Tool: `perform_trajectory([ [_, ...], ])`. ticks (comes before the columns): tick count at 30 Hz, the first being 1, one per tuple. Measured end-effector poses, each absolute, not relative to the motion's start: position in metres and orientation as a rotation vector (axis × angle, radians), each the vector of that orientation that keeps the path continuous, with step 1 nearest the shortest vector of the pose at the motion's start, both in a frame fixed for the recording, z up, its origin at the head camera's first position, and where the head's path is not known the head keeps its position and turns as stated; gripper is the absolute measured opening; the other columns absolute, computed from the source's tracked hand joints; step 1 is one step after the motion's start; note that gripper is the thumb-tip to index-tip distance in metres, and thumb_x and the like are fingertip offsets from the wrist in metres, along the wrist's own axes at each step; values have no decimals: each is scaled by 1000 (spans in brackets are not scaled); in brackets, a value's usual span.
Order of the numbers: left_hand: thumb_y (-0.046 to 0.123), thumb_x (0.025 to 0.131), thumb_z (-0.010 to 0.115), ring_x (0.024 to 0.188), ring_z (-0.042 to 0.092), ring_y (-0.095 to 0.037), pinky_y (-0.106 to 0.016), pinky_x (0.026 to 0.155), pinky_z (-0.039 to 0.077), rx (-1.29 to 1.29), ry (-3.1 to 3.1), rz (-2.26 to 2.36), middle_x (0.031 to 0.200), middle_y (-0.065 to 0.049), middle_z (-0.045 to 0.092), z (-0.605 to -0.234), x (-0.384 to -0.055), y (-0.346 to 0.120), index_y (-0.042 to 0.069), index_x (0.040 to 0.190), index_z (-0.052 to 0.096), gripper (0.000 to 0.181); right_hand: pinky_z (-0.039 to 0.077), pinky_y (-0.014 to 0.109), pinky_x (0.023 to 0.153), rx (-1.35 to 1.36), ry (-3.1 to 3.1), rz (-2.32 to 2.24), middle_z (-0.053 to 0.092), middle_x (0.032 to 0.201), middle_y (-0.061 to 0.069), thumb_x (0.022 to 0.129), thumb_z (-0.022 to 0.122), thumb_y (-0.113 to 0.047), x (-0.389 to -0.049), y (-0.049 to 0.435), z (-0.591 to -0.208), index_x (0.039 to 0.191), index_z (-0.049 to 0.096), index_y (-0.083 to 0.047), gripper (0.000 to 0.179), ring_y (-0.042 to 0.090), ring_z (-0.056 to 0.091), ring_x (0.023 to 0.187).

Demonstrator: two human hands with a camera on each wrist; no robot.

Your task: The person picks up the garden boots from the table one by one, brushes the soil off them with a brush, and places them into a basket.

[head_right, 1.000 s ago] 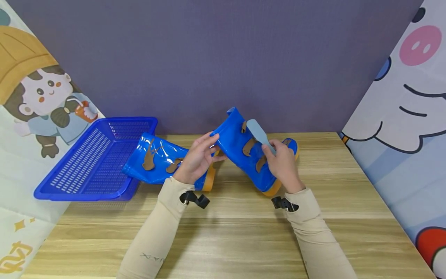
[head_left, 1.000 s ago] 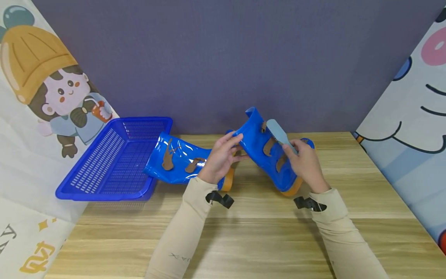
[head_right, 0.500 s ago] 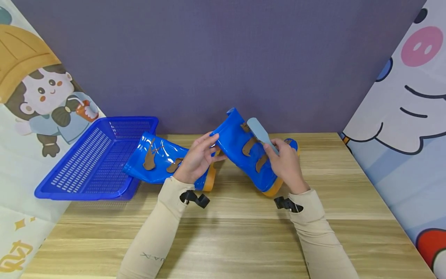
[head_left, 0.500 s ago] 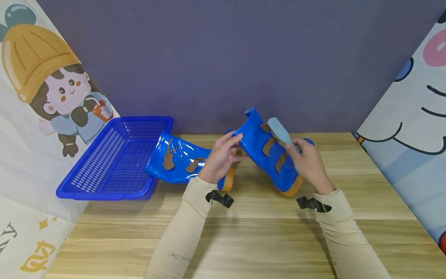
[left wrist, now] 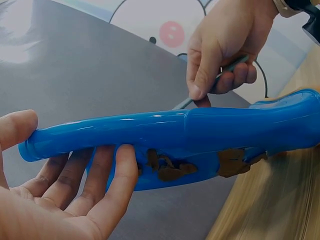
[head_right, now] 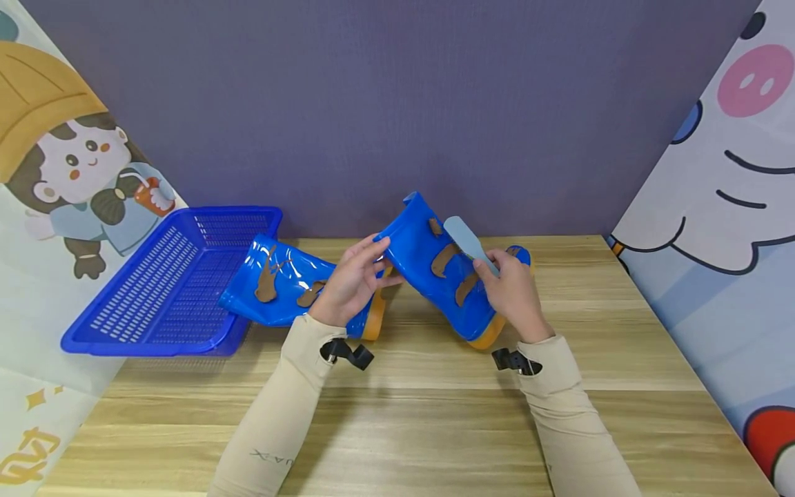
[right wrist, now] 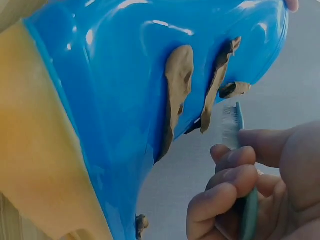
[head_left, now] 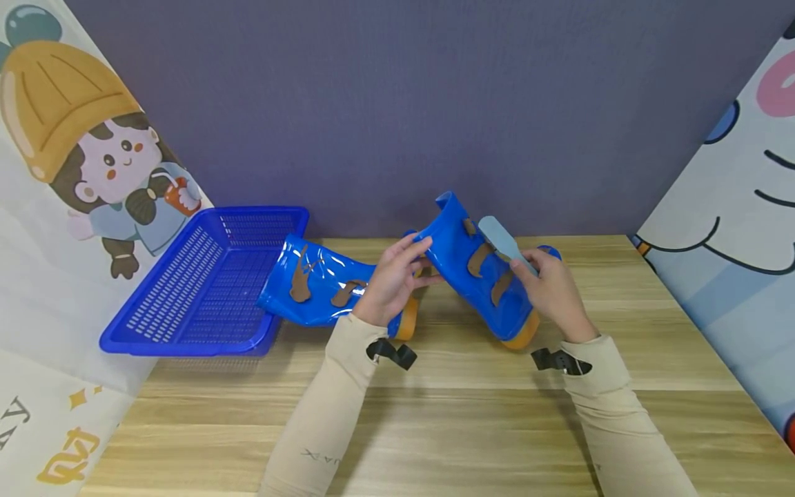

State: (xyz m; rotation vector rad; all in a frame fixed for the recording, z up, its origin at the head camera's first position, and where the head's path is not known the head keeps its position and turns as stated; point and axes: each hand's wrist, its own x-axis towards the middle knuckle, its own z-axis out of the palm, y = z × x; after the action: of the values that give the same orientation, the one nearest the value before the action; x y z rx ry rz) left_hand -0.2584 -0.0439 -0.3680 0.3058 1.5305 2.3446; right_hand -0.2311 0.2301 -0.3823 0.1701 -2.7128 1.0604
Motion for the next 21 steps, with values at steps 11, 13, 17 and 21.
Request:
perform_trajectory([
  [11, 30, 105, 58, 102, 65, -19, -63, 108, 48, 301, 1557, 2340, 110, 0, 69, -369, -260, -45, 11, 132, 60, 34, 36, 30, 50, 239, -2703, 1110, 54, 79, 12, 109, 49, -39, -229, 232, -377, 125, 63, 0, 45, 15, 42, 56],
  [13, 30, 105, 58, 101, 65, -19, -65, 109, 47, 297, 1552, 2345, 109, 0, 69, -369, -260, -45, 10, 132, 59, 34, 36, 30, 50, 257, -2704, 1116, 56, 79, 12, 109, 49, -39, -228, 235, -375, 125, 64, 0, 45, 15, 41, 56],
  [17, 30, 105, 59, 100, 64, -20, -65, 108, 47, 278, 1558, 2352, 110, -1, 68, -369, -261, -45, 10, 132, 59, 34, 36, 30, 46, 267, -2705, 1141, 53, 75, 9, 109, 48, -39, -227, 246, -372, 126, 62, 0, 45, 14, 42, 52],
  [21, 32, 105, 60, 102, 64, -20, -61, 105, 51, 237, 1603, 2353, 115, -2, 68, -369, -261, -46, 12, 132, 60, 34, 35, 32, 44, 278, -2734, 1180, 48, 70, 4, 109, 47, -38, -226, 262, -367, 126, 61, 0, 44, 15, 41, 50],
])
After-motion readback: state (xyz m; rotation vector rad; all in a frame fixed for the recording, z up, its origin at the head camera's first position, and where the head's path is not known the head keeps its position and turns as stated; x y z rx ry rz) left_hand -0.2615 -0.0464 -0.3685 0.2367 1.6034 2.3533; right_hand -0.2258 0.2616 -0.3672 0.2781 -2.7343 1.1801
